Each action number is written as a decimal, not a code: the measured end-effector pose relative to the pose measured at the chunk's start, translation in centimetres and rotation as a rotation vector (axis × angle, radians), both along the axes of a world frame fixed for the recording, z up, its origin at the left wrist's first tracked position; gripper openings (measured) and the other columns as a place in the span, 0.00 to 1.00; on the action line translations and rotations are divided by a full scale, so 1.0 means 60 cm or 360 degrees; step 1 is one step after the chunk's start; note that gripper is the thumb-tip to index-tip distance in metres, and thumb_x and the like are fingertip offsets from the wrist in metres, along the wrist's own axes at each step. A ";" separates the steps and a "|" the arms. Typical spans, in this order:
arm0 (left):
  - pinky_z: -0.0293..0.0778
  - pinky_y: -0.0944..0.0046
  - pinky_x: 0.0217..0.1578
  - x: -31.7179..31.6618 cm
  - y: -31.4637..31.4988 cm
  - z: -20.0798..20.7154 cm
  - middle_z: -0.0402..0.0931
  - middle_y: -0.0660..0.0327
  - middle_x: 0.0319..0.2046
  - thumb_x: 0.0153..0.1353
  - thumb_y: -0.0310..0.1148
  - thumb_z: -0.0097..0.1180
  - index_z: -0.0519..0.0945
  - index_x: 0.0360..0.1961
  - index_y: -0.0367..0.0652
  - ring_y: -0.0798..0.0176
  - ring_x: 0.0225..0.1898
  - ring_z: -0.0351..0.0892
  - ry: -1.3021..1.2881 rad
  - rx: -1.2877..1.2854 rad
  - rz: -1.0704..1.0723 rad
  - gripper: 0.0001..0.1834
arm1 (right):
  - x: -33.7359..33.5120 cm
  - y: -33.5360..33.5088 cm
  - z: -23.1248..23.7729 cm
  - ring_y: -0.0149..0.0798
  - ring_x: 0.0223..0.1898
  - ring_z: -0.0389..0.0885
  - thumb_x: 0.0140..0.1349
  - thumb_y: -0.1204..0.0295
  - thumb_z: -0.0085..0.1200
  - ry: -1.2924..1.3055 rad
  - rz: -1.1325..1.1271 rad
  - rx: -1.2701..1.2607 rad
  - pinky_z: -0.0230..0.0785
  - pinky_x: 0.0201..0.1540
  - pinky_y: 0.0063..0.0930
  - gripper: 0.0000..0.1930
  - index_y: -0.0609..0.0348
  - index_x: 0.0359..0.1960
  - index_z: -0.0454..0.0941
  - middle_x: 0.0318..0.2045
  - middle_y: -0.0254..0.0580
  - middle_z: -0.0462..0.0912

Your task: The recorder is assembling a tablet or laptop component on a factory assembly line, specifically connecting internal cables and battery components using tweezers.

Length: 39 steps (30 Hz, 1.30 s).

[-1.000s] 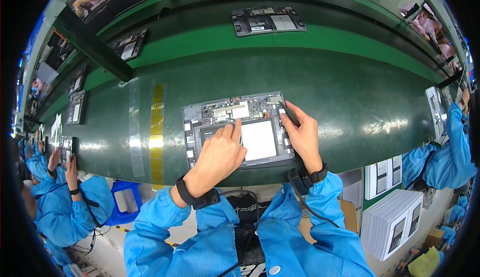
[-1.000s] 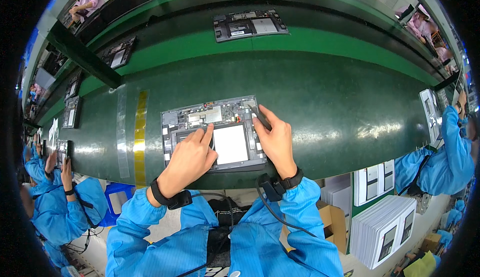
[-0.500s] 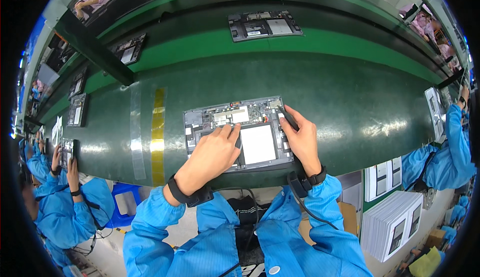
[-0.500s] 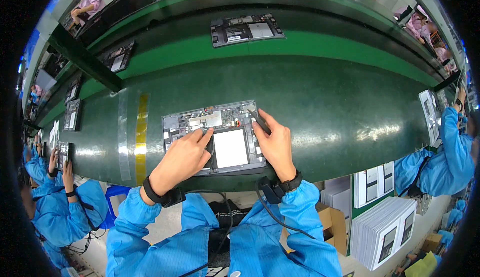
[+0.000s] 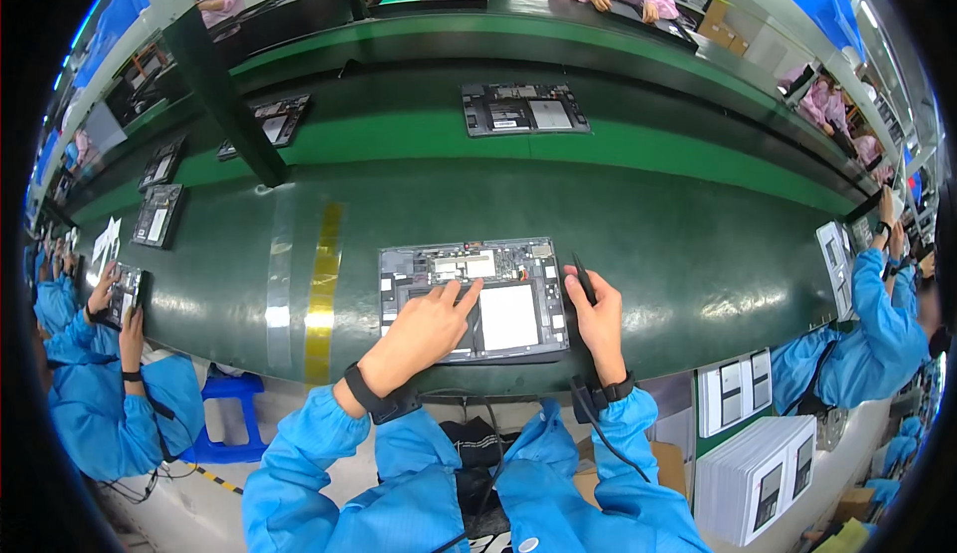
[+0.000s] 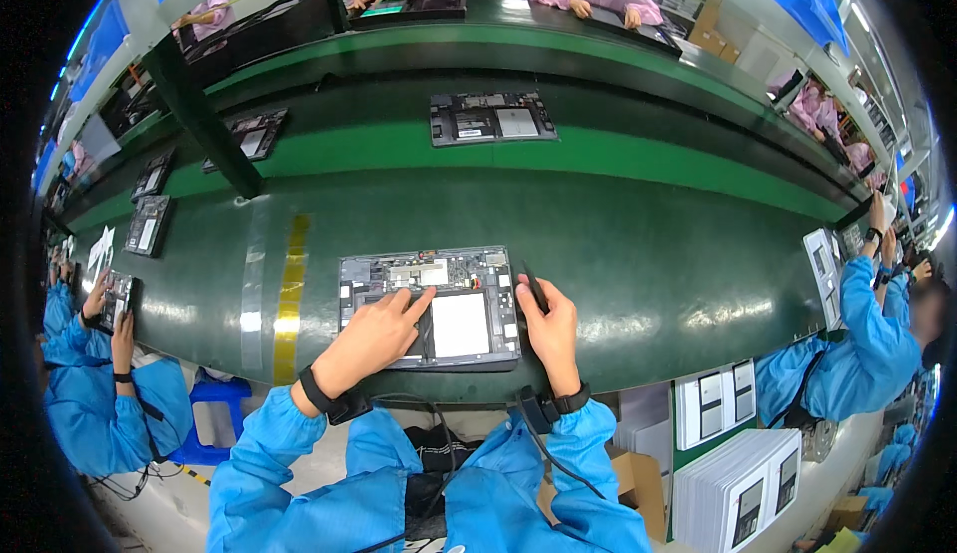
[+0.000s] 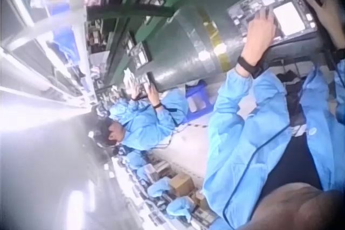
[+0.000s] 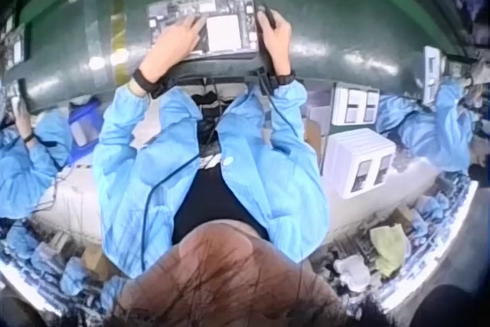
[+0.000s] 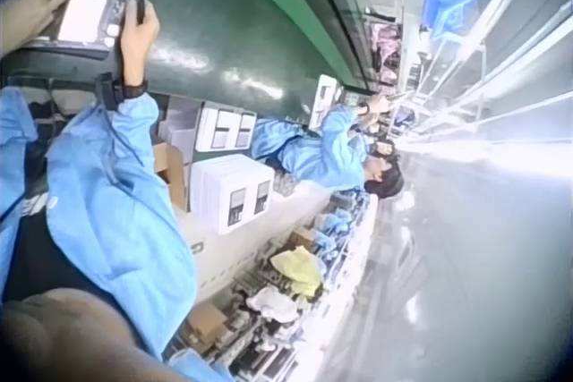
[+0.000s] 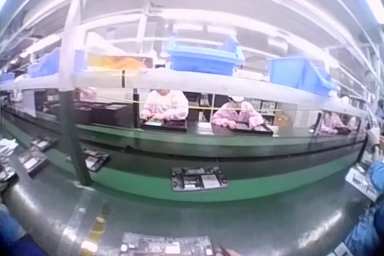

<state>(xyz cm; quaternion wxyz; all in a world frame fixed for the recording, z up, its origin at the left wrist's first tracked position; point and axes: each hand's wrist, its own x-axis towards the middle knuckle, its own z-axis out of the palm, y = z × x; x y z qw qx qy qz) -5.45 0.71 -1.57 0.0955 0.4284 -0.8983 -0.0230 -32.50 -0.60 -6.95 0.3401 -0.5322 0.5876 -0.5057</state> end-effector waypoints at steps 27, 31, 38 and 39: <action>0.76 0.69 0.33 0.096 0.180 0.003 0.86 0.57 0.32 0.56 0.22 0.66 0.88 0.38 0.37 0.67 0.30 0.82 0.1892 0.0719 0.0591 0.08 | 0.132 0.062 0.143 0.44 0.32 0.80 0.62 0.61 0.60 0.1470 0.0639 -0.0558 0.71 0.35 0.37 0.17 0.53 0.51 0.80 0.30 0.38 0.77; 0.75 0.68 0.35 0.105 0.185 -0.010 0.87 0.57 0.31 0.56 0.22 0.66 0.89 0.38 0.37 0.66 0.31 0.82 0.1962 0.0866 0.0637 0.08 | 0.127 0.014 0.099 0.42 0.33 0.81 0.63 0.59 0.59 0.1654 0.0713 -0.0664 0.74 0.31 0.36 0.18 0.52 0.52 0.80 0.32 0.37 0.75; 0.75 0.68 0.35 0.105 0.195 -0.030 0.87 0.57 0.32 0.56 0.23 0.66 0.89 0.38 0.38 0.66 0.31 0.82 0.1983 0.0892 0.0703 0.08 | 0.130 0.006 0.094 0.40 0.33 0.82 0.63 0.58 0.60 0.1756 0.0737 -0.0696 0.75 0.27 0.33 0.19 0.52 0.52 0.80 0.32 0.37 0.75; 0.75 0.68 0.35 0.104 0.194 -0.031 0.87 0.57 0.32 0.56 0.23 0.66 0.89 0.38 0.38 0.66 0.31 0.82 0.1985 0.0894 0.0704 0.08 | 0.130 0.004 0.093 0.40 0.33 0.82 0.63 0.58 0.60 0.1757 0.0740 -0.0694 0.75 0.27 0.33 0.19 0.52 0.52 0.80 0.32 0.37 0.75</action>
